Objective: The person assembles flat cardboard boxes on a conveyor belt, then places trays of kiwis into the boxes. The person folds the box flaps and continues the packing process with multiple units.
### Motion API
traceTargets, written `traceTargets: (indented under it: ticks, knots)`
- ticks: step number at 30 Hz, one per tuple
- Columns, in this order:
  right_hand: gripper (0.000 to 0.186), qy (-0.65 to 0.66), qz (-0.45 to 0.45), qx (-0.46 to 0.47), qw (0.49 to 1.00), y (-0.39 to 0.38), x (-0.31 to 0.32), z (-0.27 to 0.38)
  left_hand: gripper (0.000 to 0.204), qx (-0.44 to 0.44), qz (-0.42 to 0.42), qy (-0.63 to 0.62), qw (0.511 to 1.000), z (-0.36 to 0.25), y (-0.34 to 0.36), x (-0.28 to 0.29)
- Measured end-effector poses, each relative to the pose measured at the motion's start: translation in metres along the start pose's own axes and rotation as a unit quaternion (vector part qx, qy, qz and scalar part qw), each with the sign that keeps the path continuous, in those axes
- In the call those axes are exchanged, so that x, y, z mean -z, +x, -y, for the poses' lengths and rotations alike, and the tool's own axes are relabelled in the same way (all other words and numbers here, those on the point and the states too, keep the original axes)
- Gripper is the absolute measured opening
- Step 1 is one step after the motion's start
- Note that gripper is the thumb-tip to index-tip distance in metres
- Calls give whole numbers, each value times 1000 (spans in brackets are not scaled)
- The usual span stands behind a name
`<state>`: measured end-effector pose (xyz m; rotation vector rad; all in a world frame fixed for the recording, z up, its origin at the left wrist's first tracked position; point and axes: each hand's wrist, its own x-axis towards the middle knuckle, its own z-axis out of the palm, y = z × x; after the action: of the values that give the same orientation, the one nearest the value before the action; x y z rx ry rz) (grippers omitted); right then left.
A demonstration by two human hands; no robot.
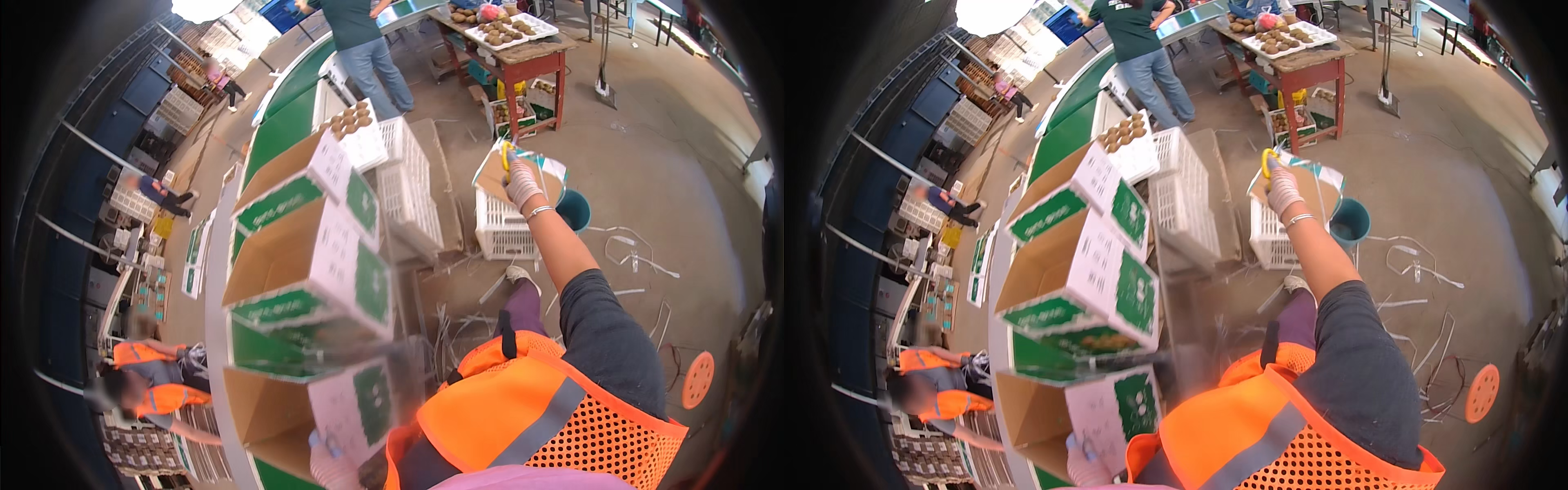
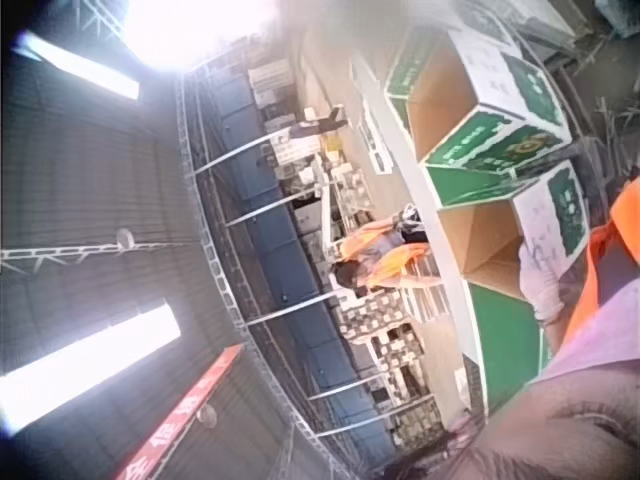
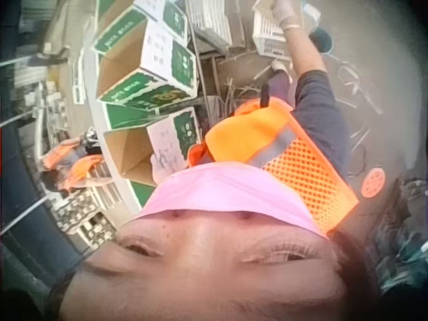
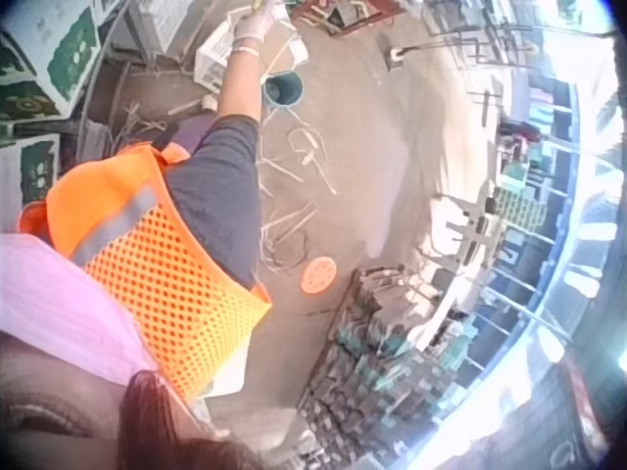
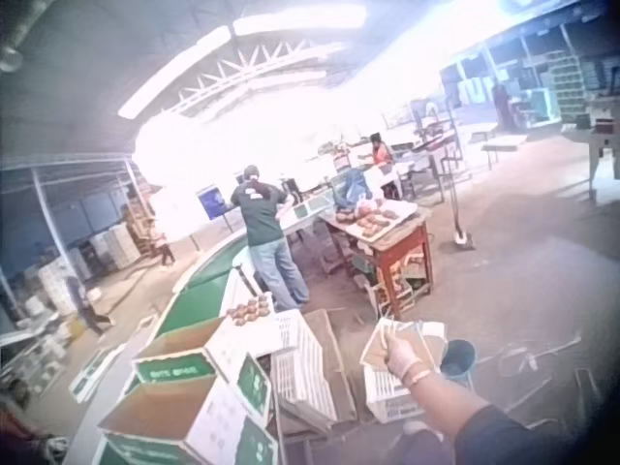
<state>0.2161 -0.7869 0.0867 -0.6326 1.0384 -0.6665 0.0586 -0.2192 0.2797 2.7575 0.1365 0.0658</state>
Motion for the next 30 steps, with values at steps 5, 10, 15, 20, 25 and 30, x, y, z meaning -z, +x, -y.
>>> traceTargets:
  ticks: [5,10,15,20,25,30]
  knots:
    - [47,-21,-134,66,989,206,-4,97,17,26,-18,296,955,-24,20,0]
    - [29,-18,-180,68,981,376,-54,164,27,262,13,521,812,-47,45,-29]
    - [27,-27,-215,39,975,502,-73,203,34,370,55,603,705,-148,108,-46]
    - [27,-178,-177,86,964,580,-102,240,33,446,53,588,673,-119,95,-46]
    - [32,-779,-106,278,551,653,-75,263,33,411,54,576,704,-92,100,-44]
    - [49,-695,-177,267,643,638,-70,225,22,372,-28,553,745,-42,67,-38]
